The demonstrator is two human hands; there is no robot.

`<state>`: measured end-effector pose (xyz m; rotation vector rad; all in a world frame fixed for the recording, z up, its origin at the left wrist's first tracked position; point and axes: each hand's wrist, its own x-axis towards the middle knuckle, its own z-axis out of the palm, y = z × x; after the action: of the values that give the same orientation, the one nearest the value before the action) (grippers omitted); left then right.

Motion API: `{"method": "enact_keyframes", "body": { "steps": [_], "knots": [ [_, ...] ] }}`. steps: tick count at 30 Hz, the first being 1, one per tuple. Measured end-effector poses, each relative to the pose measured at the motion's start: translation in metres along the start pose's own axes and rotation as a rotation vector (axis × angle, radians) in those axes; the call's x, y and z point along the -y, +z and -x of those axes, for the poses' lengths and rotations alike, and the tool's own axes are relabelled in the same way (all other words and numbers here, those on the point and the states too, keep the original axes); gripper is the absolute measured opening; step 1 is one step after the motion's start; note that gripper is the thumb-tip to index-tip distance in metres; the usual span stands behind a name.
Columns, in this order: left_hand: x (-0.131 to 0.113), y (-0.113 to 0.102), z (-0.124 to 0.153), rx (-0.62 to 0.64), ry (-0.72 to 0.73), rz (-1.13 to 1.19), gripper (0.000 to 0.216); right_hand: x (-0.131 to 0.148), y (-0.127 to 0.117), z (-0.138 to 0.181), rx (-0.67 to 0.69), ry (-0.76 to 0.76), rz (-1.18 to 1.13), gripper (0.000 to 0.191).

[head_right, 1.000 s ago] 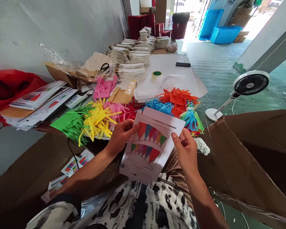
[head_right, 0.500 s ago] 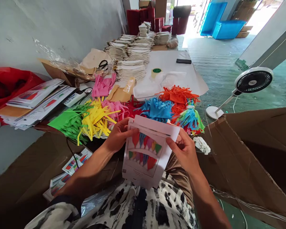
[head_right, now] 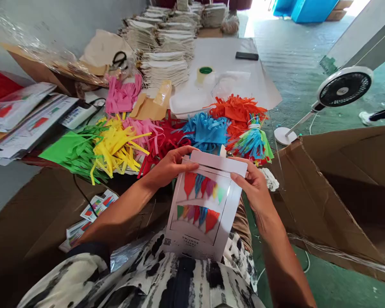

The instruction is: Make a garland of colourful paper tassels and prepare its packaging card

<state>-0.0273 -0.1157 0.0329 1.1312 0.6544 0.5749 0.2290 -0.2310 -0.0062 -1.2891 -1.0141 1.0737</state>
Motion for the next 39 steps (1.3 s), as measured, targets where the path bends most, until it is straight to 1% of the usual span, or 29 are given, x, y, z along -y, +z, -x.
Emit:
{"method": "enact_keyframes", "body": {
  "steps": [4, 7, 9, 11, 13, 15, 16, 18, 21, 22, 23, 26, 28, 30, 32, 35, 37, 39],
  "knots": [
    [0.004, 0.002, -0.007, 0.060, 0.039, -0.096, 0.035, -0.008, -0.015, 0.006, 0.027, -0.006, 0.036, 0.037],
    [0.006, 0.002, -0.010, 0.091, 0.078, -0.179, 0.030, -0.005, -0.021, 0.006, 0.062, -0.073, 0.131, 0.032],
    [0.008, 0.002, -0.009, 0.097, 0.093, -0.225, 0.023, 0.000, -0.022, 0.005, 0.127, -0.137, 0.215, 0.022],
    [0.008, 0.001, -0.007, 0.083, 0.091, -0.241, 0.015, 0.005, -0.022, 0.005, 0.206, -0.188, 0.268, 0.018],
    [0.005, 0.001, -0.002, 0.096, 0.063, -0.238, 0.017, 0.010, -0.022, 0.006, 0.253, -0.226, 0.286, 0.019],
    [0.000, 0.004, 0.003, 0.126, 0.045, -0.246, 0.024, 0.014, -0.023, 0.009, 0.259, -0.271, 0.304, 0.020],
    [-0.002, 0.008, 0.006, 0.122, 0.050, -0.259, 0.027, 0.016, -0.024, 0.010, 0.263, -0.297, 0.317, 0.020],
    [-0.005, 0.017, 0.011, 0.039, 0.089, -0.292, 0.026, 0.022, -0.026, 0.014, 0.287, -0.332, 0.343, 0.023],
    [-0.004, 0.031, 0.014, -0.123, 0.145, -0.295, 0.024, 0.032, -0.026, 0.021, 0.337, -0.317, 0.345, 0.031],
    [-0.004, 0.035, 0.015, -0.147, 0.151, -0.283, 0.025, 0.035, -0.024, 0.023, 0.317, -0.295, 0.343, 0.034],
    [-0.004, 0.037, 0.016, -0.161, 0.155, -0.272, 0.028, 0.037, -0.022, 0.026, 0.266, -0.267, 0.344, 0.035],
    [-0.004, 0.040, 0.018, -0.195, 0.165, -0.251, 0.037, 0.038, -0.012, 0.034, 0.053, -0.156, 0.342, 0.029],
    [-0.005, 0.039, 0.020, -0.210, 0.162, -0.218, 0.048, 0.037, -0.006, 0.039, -0.005, -0.094, 0.272, 0.032],
    [-0.004, 0.038, 0.023, -0.206, 0.144, -0.174, 0.056, 0.034, -0.002, 0.041, 0.003, -0.050, 0.166, 0.031],
    [-0.002, 0.037, 0.025, -0.193, 0.130, -0.155, 0.056, 0.031, -0.002, 0.043, 0.011, -0.032, 0.094, 0.025],
    [-0.002, 0.033, 0.024, -0.172, 0.144, -0.205, 0.052, 0.028, -0.005, 0.040, 0.023, -0.063, 0.124, 0.016],
    [-0.004, 0.028, 0.021, -0.120, 0.201, -0.301, 0.043, 0.027, -0.009, 0.036, 0.031, -0.089, 0.184, 0.020],
    [-0.008, 0.023, 0.016, -0.066, 0.308, -0.433, 0.038, 0.029, -0.012, 0.031, 0.050, -0.104, 0.235, 0.027]
  ]
}}
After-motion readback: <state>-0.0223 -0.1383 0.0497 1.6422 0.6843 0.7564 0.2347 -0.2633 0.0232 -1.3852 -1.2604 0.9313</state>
